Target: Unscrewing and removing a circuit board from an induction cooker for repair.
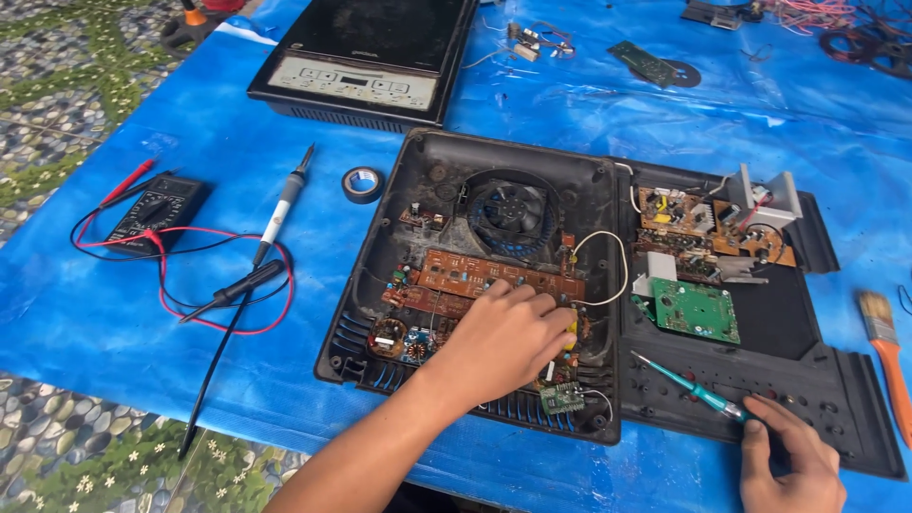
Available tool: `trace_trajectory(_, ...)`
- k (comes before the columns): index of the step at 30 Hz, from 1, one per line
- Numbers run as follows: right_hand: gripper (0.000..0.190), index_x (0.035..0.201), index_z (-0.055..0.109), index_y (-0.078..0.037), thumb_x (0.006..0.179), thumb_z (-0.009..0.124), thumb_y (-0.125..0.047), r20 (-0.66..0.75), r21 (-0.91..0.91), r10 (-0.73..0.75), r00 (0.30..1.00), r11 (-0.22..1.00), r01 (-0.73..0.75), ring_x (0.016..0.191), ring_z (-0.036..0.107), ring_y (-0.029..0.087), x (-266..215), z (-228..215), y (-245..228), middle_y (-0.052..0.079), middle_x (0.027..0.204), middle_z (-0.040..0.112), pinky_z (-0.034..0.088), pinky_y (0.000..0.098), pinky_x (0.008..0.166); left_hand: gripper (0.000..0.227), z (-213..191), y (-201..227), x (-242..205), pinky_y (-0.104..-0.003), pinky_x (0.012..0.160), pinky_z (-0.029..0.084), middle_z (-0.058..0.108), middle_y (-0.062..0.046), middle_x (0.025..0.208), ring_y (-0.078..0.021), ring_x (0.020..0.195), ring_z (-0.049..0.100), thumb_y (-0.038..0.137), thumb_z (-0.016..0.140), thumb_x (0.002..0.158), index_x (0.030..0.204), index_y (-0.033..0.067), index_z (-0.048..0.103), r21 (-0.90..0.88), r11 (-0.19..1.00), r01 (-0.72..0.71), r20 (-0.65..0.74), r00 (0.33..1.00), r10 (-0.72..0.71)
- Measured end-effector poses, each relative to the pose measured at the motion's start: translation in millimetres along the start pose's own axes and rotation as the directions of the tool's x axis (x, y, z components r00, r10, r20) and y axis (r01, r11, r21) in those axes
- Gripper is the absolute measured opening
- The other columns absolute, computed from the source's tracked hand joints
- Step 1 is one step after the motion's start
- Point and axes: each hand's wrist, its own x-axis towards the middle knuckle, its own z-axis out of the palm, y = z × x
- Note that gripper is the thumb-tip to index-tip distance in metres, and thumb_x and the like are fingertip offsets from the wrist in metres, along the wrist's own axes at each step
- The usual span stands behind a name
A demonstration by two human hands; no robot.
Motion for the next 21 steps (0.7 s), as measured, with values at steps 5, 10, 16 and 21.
trace_trajectory(5, 0.018, 0.115, 0.085, -0.019, 0.1, 0.078, -0.022, 0.189, -0.053, -0.003, 0.982, 0.998, 0.013, 0.129, 0.065, 0.02, 30, 0, 25, -0.001, 0.133, 0.076, 0.052, 0.0379, 0.111, 0.018, 5, -1, -1, -0.045, 0.076, 0.05, 0.073, -0.007, 0.091, -0.0305, 0.087, 0.069, 0.029, 0.066, 0.103, 0.106, 0.0116, 0.072, 0.011, 1.0, 0.01, -0.011, 1.0, -0.01)
trace_trajectory(10, 0.029, 0.115, 0.084, -0.034, 0.086, 0.083, -0.034, 0.389, -0.32, 0.032, 0.921, 0.942, 0.103, 0.088, 0.081, 0.013, 58, 15, 65, -0.01, 0.133, 0.072, 0.071, 0.0291, 0.09, 0.019, 2, -1, -2, -0.045, 0.076, 0.05, 0.073, -0.008, 0.092, -0.0314, 0.088, 0.068, 0.029, 0.064, 0.104, 0.108, 0.0116, 0.072, 0.01, 1.0, 0.009, -0.001, 1.0, -0.009)
trace_trajectory(16, 0.025, 0.119, 0.083, -0.032, 0.096, 0.082, -0.041, 0.195, -0.298, 0.071, 0.978, 0.955, -0.01, 0.086, 0.065, 0.021, 42, -36, -14, 0.002, 0.097, 0.072, 0.057, 0.0358, 0.083, 0.022, 6, -3, -4, -0.047, 0.078, 0.05, 0.072, -0.009, 0.099, -0.0308, 0.092, 0.067, 0.028, 0.063, 0.106, 0.116, 0.0102, 0.071, -0.027, 1.0, -0.006, -0.001, 1.0, 0.006)
trace_trajectory(21, 0.012, 0.126, 0.069, 0.001, 0.116, 0.074, -0.005, 0.038, 0.459, 0.112, 0.993, 0.881, -0.117, 0.077, 0.043, 0.012, 44, -58, -76, 0.009, 0.093, 0.06, 0.035, 0.0268, 0.071, 0.021, 5, -2, -3, -0.045, 0.078, 0.052, 0.073, -0.009, 0.1, -0.0288, 0.092, 0.068, 0.026, 0.063, 0.106, 0.117, 0.0097, 0.071, -0.003, 1.0, -0.007, 0.034, 0.999, 0.007)
